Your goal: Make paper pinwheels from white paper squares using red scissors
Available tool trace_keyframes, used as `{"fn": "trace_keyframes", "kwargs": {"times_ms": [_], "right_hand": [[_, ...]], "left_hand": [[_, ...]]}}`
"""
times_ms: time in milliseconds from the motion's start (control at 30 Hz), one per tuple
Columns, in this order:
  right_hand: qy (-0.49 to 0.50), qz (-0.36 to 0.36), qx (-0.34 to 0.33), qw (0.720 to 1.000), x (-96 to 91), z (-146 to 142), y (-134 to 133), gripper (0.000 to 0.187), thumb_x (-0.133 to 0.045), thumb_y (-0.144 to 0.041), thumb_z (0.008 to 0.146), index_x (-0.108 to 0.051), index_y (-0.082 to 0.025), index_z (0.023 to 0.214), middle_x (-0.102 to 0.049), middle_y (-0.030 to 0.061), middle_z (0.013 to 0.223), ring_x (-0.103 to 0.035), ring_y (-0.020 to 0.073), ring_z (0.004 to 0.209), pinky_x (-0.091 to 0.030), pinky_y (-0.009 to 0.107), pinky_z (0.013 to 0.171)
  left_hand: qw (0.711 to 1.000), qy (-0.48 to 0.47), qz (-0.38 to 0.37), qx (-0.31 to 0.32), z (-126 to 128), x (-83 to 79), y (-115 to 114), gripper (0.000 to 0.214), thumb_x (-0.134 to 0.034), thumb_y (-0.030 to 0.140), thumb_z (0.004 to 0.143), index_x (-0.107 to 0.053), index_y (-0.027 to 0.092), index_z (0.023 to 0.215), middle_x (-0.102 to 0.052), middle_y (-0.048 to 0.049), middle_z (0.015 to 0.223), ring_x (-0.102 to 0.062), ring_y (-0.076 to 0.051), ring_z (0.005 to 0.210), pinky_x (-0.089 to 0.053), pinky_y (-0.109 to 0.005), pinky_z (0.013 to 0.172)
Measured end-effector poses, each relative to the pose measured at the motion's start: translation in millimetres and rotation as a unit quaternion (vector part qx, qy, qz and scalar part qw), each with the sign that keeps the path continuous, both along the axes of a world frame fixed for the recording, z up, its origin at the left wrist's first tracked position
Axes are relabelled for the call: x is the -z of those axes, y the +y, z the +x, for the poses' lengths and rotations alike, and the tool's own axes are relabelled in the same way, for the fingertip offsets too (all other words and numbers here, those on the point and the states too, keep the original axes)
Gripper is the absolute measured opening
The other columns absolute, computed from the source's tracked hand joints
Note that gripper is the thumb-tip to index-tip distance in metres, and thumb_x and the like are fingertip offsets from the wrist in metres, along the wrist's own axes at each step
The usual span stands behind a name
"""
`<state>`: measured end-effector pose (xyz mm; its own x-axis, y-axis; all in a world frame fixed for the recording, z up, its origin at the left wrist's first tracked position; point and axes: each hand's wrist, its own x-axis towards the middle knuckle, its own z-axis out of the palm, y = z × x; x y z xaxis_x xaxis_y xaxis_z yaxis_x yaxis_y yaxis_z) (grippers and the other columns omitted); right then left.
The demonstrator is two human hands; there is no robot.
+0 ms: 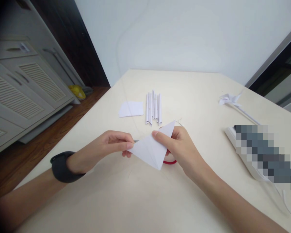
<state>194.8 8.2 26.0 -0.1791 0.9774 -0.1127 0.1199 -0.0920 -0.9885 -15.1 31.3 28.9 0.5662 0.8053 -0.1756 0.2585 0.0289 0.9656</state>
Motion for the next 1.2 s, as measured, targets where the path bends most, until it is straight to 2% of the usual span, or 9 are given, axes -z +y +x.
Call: {"fn": "trace_keyframes", "kwargs": {"times_ms": [133,300,433,500,600,767,900,1100,1200], "right_hand": [[0.032,-0.011,0.035,0.999,2.5,1.6,1.3,0.029,-0.059,-0.038,0.078,-0.056,-0.016,0.06,-0.047,0.0009,0.06,-0.045,0.0117,0.055,-0.032,0.025,0.048],[0.043,0.01,0.041,0.998,3.2,2.9,2.4,0.025,-0.059,-0.036,0.079,-0.057,-0.017,0.062,-0.05,0.0016,0.064,-0.046,0.0131,0.058,-0.033,0.024,0.05],[0.04,0.016,0.043,0.998,2.4,4.2,4.4,0.021,-0.057,-0.035,0.08,-0.057,-0.018,0.068,-0.049,0.0011,0.066,-0.045,0.0135,0.059,-0.032,0.024,0.048],[0.017,0.013,0.023,1.0,2.6,2.7,4.7,0.024,-0.054,-0.034,0.081,-0.055,-0.017,0.064,-0.046,0.0001,0.063,-0.043,0.0119,0.056,-0.03,0.023,0.046],[-0.026,0.004,-0.048,0.998,4.0,-2.4,3.3,0.032,-0.05,-0.036,0.084,-0.05,-0.016,0.059,-0.04,-0.0022,0.057,-0.038,0.0089,0.05,-0.025,0.022,0.042],[-0.102,-0.003,-0.13,0.986,5.0,-11.4,-1.0,0.029,-0.048,-0.04,0.084,-0.051,-0.016,0.066,-0.042,-0.0017,0.063,-0.04,0.0094,0.054,-0.025,0.022,0.045],[-0.137,0.016,-0.147,0.98,3.7,-14.0,-3.3,0.029,-0.047,-0.037,0.084,-0.048,-0.016,0.063,-0.042,-0.0013,0.065,-0.041,0.0098,0.056,-0.028,0.023,0.048],[-0.154,0.034,-0.165,0.974,3.4,-14.1,-3.6,0.028,-0.047,-0.035,0.084,-0.049,-0.016,0.064,-0.042,-0.0006,0.068,-0.041,0.0094,0.057,-0.028,0.023,0.048],[-0.169,0.056,-0.177,0.968,2.8,-14.6,-3.7,0.026,-0.049,-0.033,0.082,-0.05,-0.015,0.062,-0.045,-0.0001,0.069,-0.044,0.0099,0.058,-0.031,0.022,0.049]], "left_hand": [[1.0,-0.018,0.007,0.016,-3.2,2.0,3.7,0.019,-0.052,0.024,0.082,-0.061,0.015,0.067,-0.058,0.0001,0.067,-0.051,-0.012,0.065,-0.04,-0.024,0.065],[0.999,-0.022,0.023,0.001,-4.0,4.5,3.9,0.022,-0.048,0.024,0.084,-0.062,0.015,0.068,-0.058,-0.0004,0.067,-0.052,-0.013,0.065,-0.04,-0.025,0.065],[0.999,-0.037,0.033,-0.012,-3.2,5.2,2.5,0.019,-0.047,0.021,0.084,-0.064,0.015,0.081,-0.061,-0.0022,0.075,-0.055,-0.014,0.069,-0.042,-0.025,0.065],[0.999,-0.036,0.033,-0.015,-2.8,4.7,1.1,0.019,-0.047,0.022,0.084,-0.064,0.016,0.09,-0.062,-0.0037,0.084,-0.056,-0.015,0.075,-0.043,-0.024,0.067],[0.999,-0.032,-0.004,0.0,-1.6,4.0,-1.9,0.02,-0.049,0.027,0.084,-0.063,0.018,0.096,-0.062,-0.0044,0.095,-0.057,-0.016,0.084,-0.044,-0.026,0.072],[0.996,-0.043,-0.065,0.044,0.0,7.9,-4.0,0.013,-0.057,0.028,0.08,-0.062,0.017,0.079,-0.061,-0.0007,0.081,-0.056,-0.014,0.076,-0.042,-0.024,0.068],[0.993,-0.052,-0.082,0.06,-0.8,12.1,-3.0,0.015,-0.06,0.027,0.078,-0.057,0.016,0.069,-0.056,0.0021,0.07,-0.052,-0.01,0.067,-0.038,-0.021,0.06],[0.991,-0.059,-0.095,0.078,0.7,10.0,-4.1,0.009,-0.059,0.024,0.079,-0.058,0.016,0.077,-0.056,0.0011,0.078,-0.053,-0.011,0.074,-0.04,-0.022,0.065],[0.988,-0.066,-0.103,0.093,3.1,8.0,-4.6,0.007,-0.059,0.019,0.079,-0.058,0.014,0.074,-0.055,0.0019,0.074,-0.052,-0.01,0.071,-0.04,-0.021,0.065]]}}
